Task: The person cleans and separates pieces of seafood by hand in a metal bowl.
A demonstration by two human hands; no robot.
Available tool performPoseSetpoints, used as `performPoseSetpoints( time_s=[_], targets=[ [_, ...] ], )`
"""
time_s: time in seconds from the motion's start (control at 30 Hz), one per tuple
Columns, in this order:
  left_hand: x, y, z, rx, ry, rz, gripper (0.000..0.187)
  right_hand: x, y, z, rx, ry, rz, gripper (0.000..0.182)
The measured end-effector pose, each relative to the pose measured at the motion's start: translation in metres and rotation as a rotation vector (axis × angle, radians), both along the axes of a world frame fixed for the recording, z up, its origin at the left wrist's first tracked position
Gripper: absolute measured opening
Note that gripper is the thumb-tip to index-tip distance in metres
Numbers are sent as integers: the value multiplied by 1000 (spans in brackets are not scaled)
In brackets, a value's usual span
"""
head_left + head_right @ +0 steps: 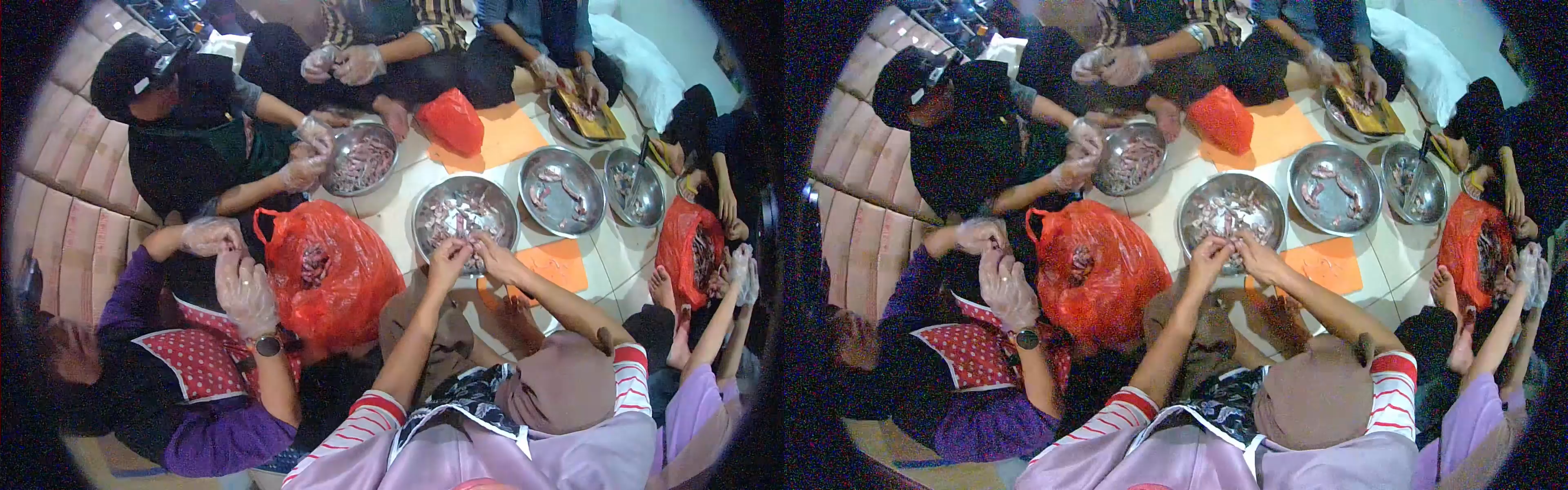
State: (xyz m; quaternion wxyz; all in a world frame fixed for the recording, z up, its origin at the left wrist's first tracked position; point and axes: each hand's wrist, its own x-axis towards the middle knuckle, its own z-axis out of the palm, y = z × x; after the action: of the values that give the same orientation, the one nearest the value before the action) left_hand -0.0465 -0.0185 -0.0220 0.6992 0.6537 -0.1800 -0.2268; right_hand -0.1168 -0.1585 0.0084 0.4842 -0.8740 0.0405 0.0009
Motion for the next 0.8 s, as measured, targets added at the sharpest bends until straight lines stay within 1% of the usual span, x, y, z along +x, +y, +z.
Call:
performPoseSetpoints(
  time_s=[0.03, 0.13, 0.17, 0.23, 0.27, 0.33, 0.4, 0.43, 0.5, 0.53, 0.57, 0.63, 0.7, 0.73, 0.8],
  targets=[
    [0, -1, -4, 20, -32, -15, 7, 0, -1, 1, 22, 131, -33, 38],
    [-4, -5, -14, 3, -33, -6, 8, 4, -4, -10, 2, 133, -30, 35],
    [-5, -6, -18, 35, -49, -19, 7, 5, -4, -13, -13, 142, -32, 34],
    [-7, -8, -20, 65, -66, -33, 7, 5, -4, -12, 11, 127, -39, 34],
    [-8, -9, -22, 52, -75, -26, 7, 4, -4, -12, -32, 117, -60, 36],
    [-9, -10, -13, 36, -86, -16, 8, 7, -3, -5, -77, 106, -79, 38],
    [-12, -10, -7, -30, 218, -4, 10, 12, -6, 0, 60, 261, -111, 44],
    [-10, -8, -4, -30, 220, -3, 10, 16, -7, -4, 60, 264, -110, 44],
    [-6, -5, -6, -309, 594, -58, 14, 22, -11, -31, 11, 117, -192, 48],
    [-6, -1, 3, -374, 637, -53, 16, 17, -15, -47, -274, -287, -174, 52],
    [-3, 2, 2, -371, 637, -51, 17, 25, -26, -15, 60, 199, -200, 52],
    [-4, 5, 4, -333, 594, -9, 18, 21, -32, -6, 163, 183, -267, 54],
    [-4, 7, 2, -361, 610, -9, 19, 16, -34, 4, 246, 241, -214, 59],
    [-5, 7, 2, -378, 611, 30, 20, 16, -35, 0, 174, 235, -181, 58],
    [-2, 6, 0, -400, 617, 64, 26, 14, -29, 0, 146, 216, -143, 57]
  ],
)
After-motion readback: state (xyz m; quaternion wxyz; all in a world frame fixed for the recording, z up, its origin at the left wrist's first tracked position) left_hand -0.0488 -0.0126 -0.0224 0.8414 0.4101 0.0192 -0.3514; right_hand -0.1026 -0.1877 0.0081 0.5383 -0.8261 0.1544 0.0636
